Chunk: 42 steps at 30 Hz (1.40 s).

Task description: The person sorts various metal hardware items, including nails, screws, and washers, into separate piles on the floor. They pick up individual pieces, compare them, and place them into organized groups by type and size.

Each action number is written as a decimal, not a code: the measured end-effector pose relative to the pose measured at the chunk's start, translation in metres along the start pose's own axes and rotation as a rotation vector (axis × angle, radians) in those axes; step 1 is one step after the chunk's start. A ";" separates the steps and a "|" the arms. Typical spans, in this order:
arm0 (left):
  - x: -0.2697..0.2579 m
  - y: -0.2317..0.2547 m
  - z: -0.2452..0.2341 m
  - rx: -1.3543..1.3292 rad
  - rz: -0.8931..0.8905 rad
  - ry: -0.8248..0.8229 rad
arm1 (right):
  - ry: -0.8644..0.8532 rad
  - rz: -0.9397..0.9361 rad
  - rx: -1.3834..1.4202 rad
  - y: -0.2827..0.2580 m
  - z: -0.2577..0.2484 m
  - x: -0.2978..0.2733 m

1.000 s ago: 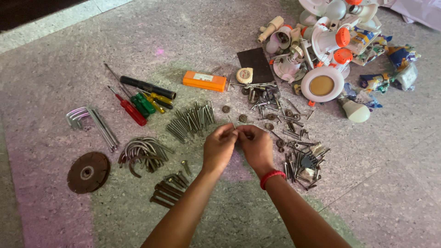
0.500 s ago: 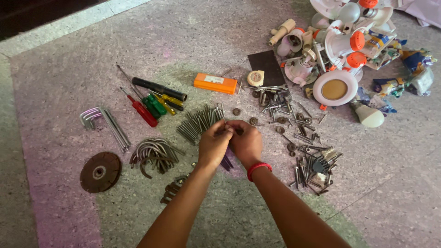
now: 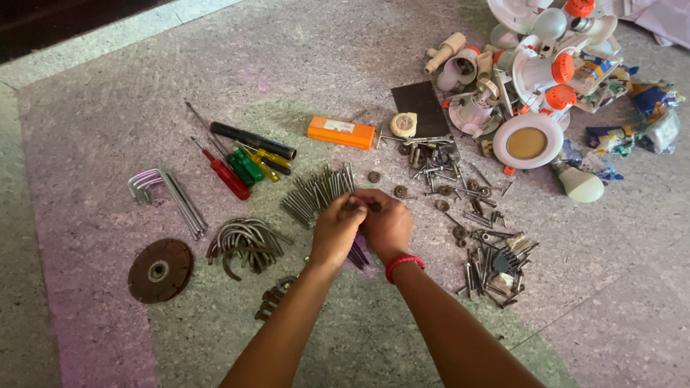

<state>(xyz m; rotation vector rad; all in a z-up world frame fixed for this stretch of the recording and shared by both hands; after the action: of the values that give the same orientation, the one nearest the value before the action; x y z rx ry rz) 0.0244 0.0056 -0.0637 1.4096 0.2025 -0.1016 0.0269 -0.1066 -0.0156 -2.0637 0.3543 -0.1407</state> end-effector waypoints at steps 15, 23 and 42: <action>-0.018 0.040 0.019 0.401 0.271 0.075 | -0.021 -0.210 0.135 0.018 -0.043 0.002; -0.009 0.042 0.053 0.478 0.301 0.015 | 0.175 -0.156 -0.056 0.047 -0.121 0.015; -0.026 0.041 0.125 0.554 0.296 -0.210 | 0.091 -0.284 -0.410 0.071 -0.158 0.048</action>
<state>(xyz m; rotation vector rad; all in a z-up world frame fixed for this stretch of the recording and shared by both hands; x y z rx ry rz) 0.0163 -0.1123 -0.0007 1.9500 -0.2280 -0.0622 0.0198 -0.2856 -0.0002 -2.5132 0.1496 -0.3599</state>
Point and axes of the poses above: each hand's wrist, its own x-axis towards the middle knuckle, its own z-axis out of the palm, y = z × x, the point moved 1 cm from there along x, towards the middle knuckle, and after that the axes turned 2 degrees about -x, right-handed, at the moved point
